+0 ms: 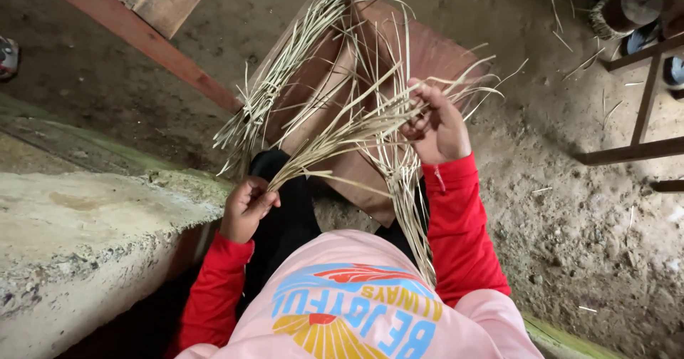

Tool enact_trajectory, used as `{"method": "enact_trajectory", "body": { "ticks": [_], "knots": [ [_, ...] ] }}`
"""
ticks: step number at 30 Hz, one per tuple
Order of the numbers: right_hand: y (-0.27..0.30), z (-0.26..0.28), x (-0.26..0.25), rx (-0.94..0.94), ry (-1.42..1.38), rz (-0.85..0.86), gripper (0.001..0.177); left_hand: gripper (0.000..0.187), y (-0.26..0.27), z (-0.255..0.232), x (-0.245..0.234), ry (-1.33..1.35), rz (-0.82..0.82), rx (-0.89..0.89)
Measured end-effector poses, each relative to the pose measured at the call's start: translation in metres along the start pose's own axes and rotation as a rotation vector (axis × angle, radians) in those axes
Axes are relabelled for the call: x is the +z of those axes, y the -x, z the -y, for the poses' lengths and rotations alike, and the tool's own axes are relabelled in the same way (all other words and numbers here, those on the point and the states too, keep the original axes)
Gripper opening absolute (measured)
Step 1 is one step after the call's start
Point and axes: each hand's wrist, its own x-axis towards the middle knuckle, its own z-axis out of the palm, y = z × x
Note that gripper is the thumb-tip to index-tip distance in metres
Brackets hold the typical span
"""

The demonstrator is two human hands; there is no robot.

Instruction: Weaving long straw strands together by hand to create a bundle or mat.

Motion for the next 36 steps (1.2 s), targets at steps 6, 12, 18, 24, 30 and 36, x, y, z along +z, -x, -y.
{"method": "enact_trajectory", "body": {
  "ticks": [6,12,18,24,30,36],
  "knots": [
    [-0.037,0.017,-0.045,-0.079,0.039,0.141,0.024,0.006,-0.004,-0.005,-0.004,-0.137,-0.010,0.056],
    [-0.052,0.048,-0.036,-0.134,0.163,0.143,0.019,0.007,-0.018,-0.012,0.001,-0.309,-0.031,0.089],
    [-0.061,0.069,-0.047,-0.148,0.111,0.182,0.010,0.013,-0.022,-0.019,0.006,-0.330,-0.084,-0.017],
    [-0.028,0.126,-0.031,-0.469,0.166,-0.490,0.006,0.014,-0.036,-0.021,-0.005,-0.518,-0.333,0.005],
    [-0.038,0.168,-0.159,-0.650,-0.286,-0.087,0.016,0.007,-0.062,0.023,-0.029,-0.803,-0.399,0.072],
    [0.031,0.062,-0.089,-1.235,0.843,0.212,0.074,0.016,-0.086,-0.064,0.052,-0.796,-0.203,0.484]
  ]
}}
